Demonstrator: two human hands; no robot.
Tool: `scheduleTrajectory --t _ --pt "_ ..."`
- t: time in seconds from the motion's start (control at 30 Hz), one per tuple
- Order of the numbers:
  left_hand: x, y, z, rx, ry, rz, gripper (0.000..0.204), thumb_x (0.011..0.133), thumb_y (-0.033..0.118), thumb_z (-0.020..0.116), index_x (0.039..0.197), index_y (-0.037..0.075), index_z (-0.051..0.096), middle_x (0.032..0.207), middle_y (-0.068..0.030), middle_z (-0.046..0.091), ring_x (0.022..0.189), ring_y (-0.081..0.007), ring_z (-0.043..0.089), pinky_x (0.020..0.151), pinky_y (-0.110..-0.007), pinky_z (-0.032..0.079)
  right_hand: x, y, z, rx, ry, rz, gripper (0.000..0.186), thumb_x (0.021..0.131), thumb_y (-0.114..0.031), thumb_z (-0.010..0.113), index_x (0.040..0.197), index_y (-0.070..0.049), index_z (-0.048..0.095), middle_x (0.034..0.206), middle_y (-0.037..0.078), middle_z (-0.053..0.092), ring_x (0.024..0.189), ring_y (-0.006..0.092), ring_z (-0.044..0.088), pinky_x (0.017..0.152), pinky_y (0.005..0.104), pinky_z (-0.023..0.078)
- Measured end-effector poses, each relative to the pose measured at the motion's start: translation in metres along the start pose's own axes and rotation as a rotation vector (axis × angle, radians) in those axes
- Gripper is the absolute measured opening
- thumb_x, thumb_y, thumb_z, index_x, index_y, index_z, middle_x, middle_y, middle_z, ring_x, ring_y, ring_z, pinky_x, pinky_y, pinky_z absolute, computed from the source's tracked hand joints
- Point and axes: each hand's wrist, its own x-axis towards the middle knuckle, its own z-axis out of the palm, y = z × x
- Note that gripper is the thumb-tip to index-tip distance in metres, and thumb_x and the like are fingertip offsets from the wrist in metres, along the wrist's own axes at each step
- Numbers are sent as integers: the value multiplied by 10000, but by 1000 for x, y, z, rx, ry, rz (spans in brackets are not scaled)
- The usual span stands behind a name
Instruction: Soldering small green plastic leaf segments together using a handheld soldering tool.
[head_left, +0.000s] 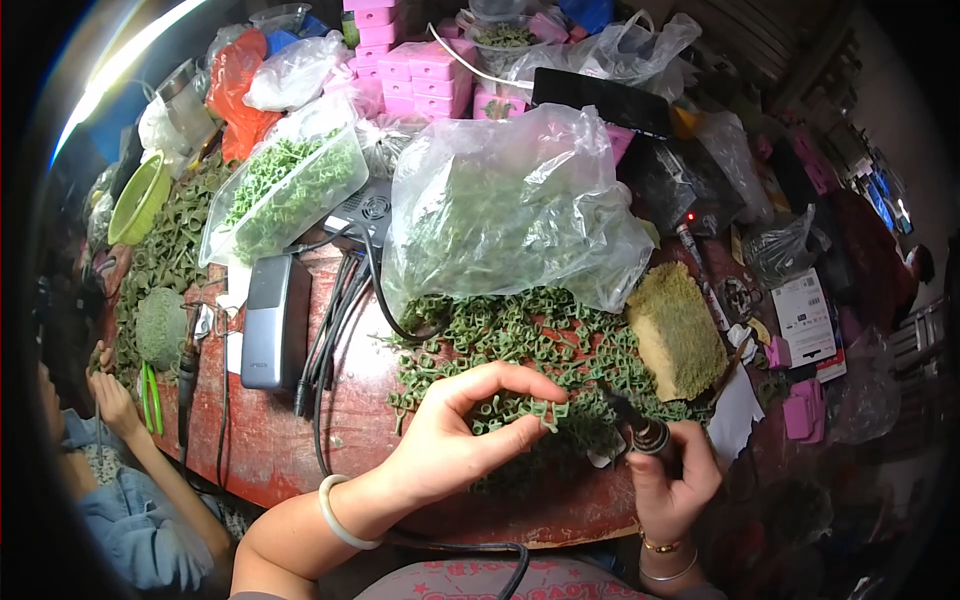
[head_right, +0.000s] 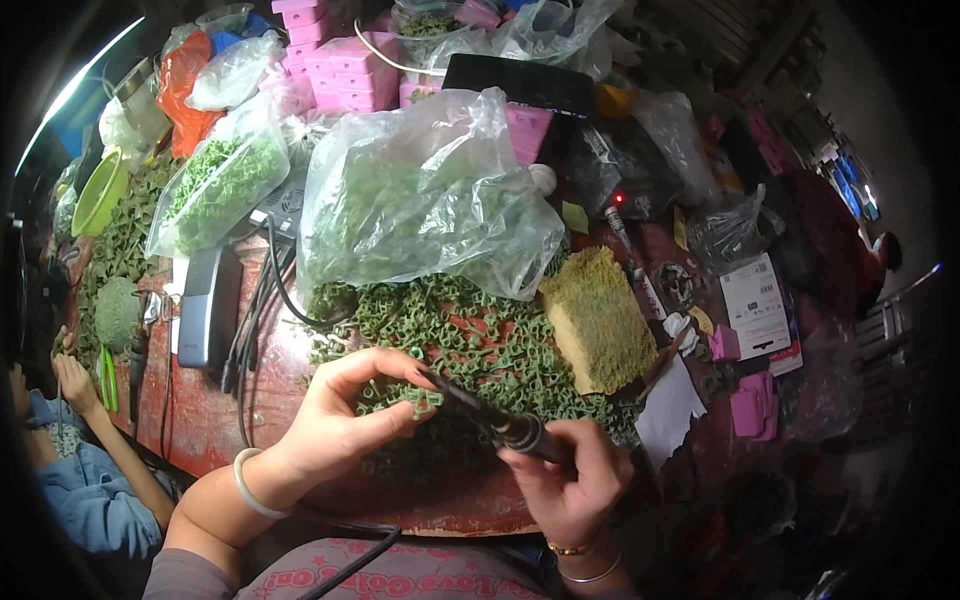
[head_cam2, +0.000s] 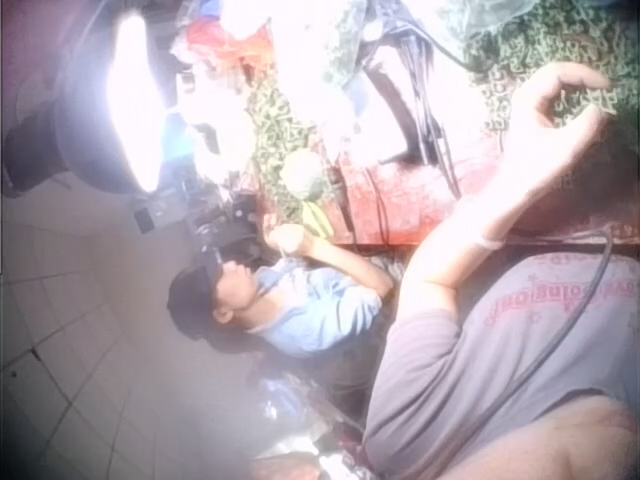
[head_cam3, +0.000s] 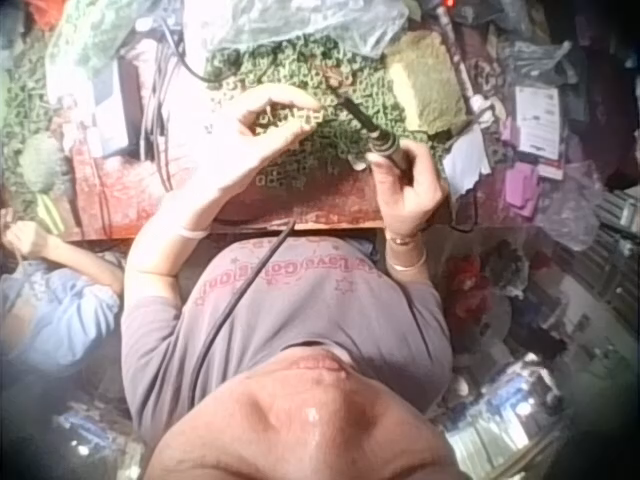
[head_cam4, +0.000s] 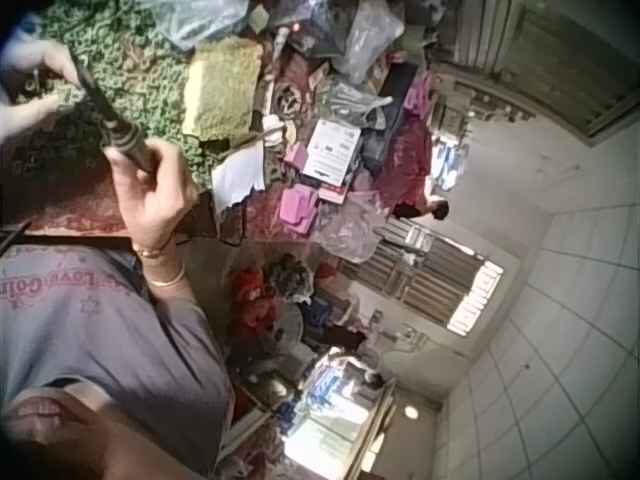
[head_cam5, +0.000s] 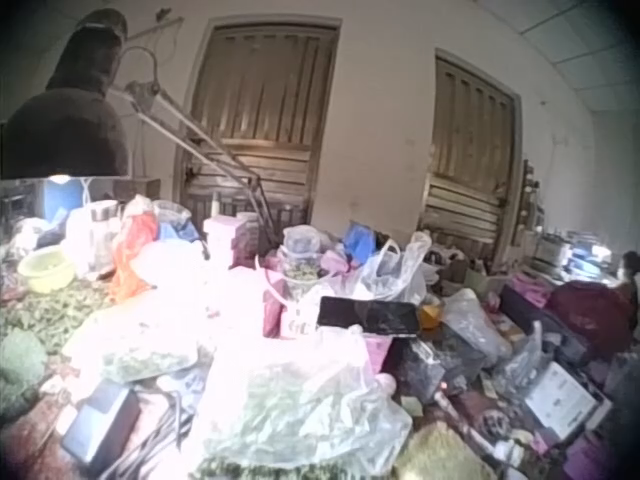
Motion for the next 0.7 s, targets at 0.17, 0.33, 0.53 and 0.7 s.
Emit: scheduleTrajectory --t 0.17,0.33,0.53,0.7 --pt "-1 0 0 412 44 253 237 784 -17 655 1019 4 668 947 -103 664 887 -193 634 783 -308 491 17 -38 20 277 -159 63 279 721 -61 821 947 -43 657 641 -24 577 485 21 437 436 194 341" --pt "-1 0 2 426 44 280 248 776 -4 675 1024 9 677 926 -102 666 842 -202 624 752 -304 487 13 -36 24 267 -114 84 220 738 -15 762 928 -39 653 633 -25 579 484 24 444 445 195 346" --pt "-1 4 -1 176 -34 93 225 813 27 730 1032 20 678 1023 -66 668 982 -135 607 890 -276 470 15 -30 21 483 -116 228 132 792 -9 759 869 -26 653 594 -81 493 525 -11 393 472 182 287" --pt "-2 8 1 -44 -13 -52 206 803 -5 728 1000 23 677 1018 -61 645 942 -134 598 861 -272 479 18 -29 20 590 -132 326 111 806 18 739 877 -12 658 616 -84 496 557 -1 421 514 184 330"
